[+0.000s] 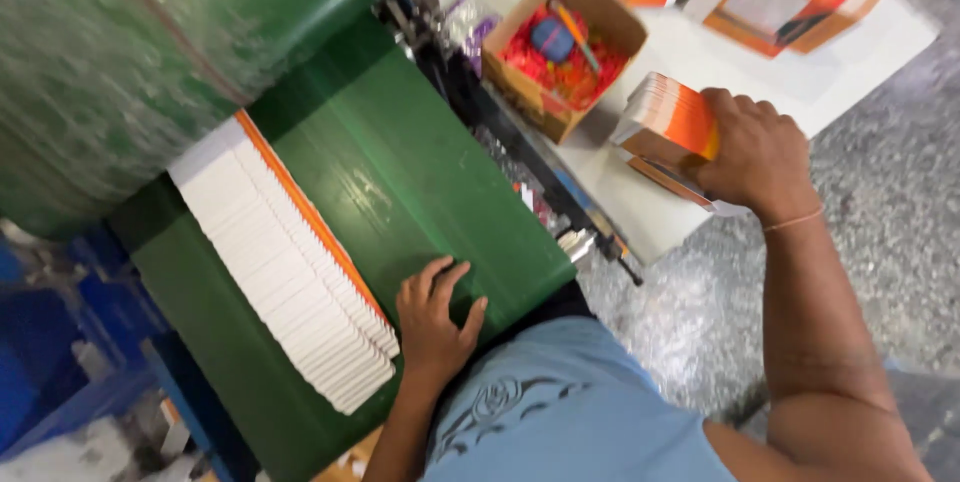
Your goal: Picking up flattened cardboard cartons from a conveyor belt, opening them, and organizing them on a table.
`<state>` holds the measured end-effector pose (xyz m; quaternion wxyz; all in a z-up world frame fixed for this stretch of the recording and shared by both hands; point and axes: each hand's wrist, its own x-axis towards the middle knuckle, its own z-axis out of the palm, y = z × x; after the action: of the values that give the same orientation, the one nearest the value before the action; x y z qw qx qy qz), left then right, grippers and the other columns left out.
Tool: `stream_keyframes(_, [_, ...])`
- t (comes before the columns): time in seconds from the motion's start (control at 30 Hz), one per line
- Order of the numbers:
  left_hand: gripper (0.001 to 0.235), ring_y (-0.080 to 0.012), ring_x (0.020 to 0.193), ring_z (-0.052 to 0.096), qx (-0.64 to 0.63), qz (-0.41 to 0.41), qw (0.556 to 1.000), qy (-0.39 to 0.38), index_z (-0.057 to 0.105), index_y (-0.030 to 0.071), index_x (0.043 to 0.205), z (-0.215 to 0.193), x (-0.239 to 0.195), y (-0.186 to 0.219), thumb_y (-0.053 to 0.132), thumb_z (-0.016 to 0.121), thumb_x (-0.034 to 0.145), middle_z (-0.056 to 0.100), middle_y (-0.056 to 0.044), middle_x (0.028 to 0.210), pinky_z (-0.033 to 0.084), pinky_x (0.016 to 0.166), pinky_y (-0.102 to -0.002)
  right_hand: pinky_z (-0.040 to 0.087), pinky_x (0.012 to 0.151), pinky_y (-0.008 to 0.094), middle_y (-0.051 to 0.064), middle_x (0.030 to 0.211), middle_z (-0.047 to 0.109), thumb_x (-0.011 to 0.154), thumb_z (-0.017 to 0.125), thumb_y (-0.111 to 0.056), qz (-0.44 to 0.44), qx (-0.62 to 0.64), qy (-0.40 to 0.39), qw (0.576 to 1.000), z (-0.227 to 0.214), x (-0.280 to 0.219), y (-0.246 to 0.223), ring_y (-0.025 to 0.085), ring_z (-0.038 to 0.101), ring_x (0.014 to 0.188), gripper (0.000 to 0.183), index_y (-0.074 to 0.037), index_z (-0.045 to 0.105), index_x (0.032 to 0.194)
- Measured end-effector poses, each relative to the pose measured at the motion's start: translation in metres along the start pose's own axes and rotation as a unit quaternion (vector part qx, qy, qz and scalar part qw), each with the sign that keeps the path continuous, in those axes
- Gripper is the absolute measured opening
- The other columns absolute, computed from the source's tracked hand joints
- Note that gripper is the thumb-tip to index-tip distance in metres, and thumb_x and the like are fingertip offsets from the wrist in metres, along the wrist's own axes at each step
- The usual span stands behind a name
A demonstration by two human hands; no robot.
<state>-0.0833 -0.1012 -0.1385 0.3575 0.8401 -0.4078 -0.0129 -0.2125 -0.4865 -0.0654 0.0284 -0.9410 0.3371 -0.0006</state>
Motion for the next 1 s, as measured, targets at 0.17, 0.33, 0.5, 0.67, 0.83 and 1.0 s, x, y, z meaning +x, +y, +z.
stream_keyframes(0.17, [0.051, -0.0326, 0.117, 0.054, 0.000, 0.008, 1.000, -0.014, 0.065, 0.013, 0.127, 0.002, 0.006, 0.007, 0.027, 0.079, 0.080, 0.058, -0.008, 0.134, 0.041, 0.098, -0.047, 0.055, 0.081, 0.050, 0.021, 0.107, 0.069, 0.062, 0.085, -0.045, -0.003, -0.018, 0.019, 1.000, 0.020, -0.007, 0.001, 0.041, 0.068, 0.095, 0.088, -0.008, 0.057, 0.136])
stream_keyframes(0.33, [0.051, -0.0317, 0.116, 0.055, 0.000, -0.004, 1.000, -0.028, 0.065, 0.013, 0.127, -0.002, 0.004, 0.006, 0.027, 0.079, 0.079, 0.059, -0.007, 0.133, 0.042, 0.095, -0.046, 0.056, 0.087, 0.050, 0.022, 0.110, 0.071, 0.066, 0.091, -0.046, 0.054, 0.146, -0.045, 0.987, 0.022, 0.000, 0.032, 0.040, 0.071, 0.099, 0.085, -0.005, 0.058, 0.133])
stream_keyframes(0.5, [0.051, -0.0311, 0.115, 0.055, -0.006, 0.004, 0.999, -0.036, 0.065, 0.013, 0.127, -0.001, -0.001, 0.008, 0.027, 0.080, 0.080, 0.059, -0.007, 0.133, 0.042, 0.095, -0.046, 0.058, 0.091, 0.039, 0.011, 0.120, 0.073, 0.081, 0.079, -0.018, 0.174, 0.699, -0.167, 0.673, 0.112, 0.014, 0.092, 0.022, 0.072, 0.102, 0.058, 0.002, 0.062, 0.133])
stream_keyframes(0.67, [0.052, -0.0313, 0.114, 0.055, -0.006, 0.006, 0.999, -0.037, 0.065, 0.013, 0.127, -0.001, 0.000, 0.008, 0.027, 0.080, 0.080, 0.059, -0.008, 0.131, 0.042, 0.094, -0.046, 0.058, 0.090, 0.037, 0.012, 0.119, 0.074, 0.086, 0.078, -0.023, 0.224, 0.702, -0.188, 0.649, 0.113, 0.030, 0.093, 0.022, 0.072, 0.100, 0.053, 0.003, 0.064, 0.130])
stream_keyframes(0.83, [0.052, -0.0310, 0.113, 0.056, -0.008, 0.002, 0.999, -0.033, 0.064, 0.013, 0.127, 0.000, 0.000, 0.011, 0.027, 0.080, 0.079, 0.059, -0.007, 0.131, 0.042, 0.093, -0.045, 0.053, 0.093, 0.042, 0.022, 0.123, 0.068, 0.081, 0.090, -0.037, 0.183, 0.360, -0.024, 0.914, 0.059, 0.002, 0.045, 0.034, 0.064, 0.110, 0.069, 0.002, 0.065, 0.132])
stream_keyframes(1.0, [0.052, -0.0304, 0.112, 0.055, -0.014, -0.007, 0.999, -0.049, 0.065, 0.013, 0.127, -0.002, -0.002, 0.014, 0.027, 0.081, 0.079, 0.058, -0.007, 0.131, 0.042, 0.093, -0.045, 0.036, 0.117, 0.059, 0.022, 0.144, 0.054, 0.078, 0.082, -0.036, -0.115, -0.006, 0.137, 0.984, 0.056, -0.043, -0.038, 0.043, 0.046, 0.139, 0.069, -0.007, 0.064, 0.138])
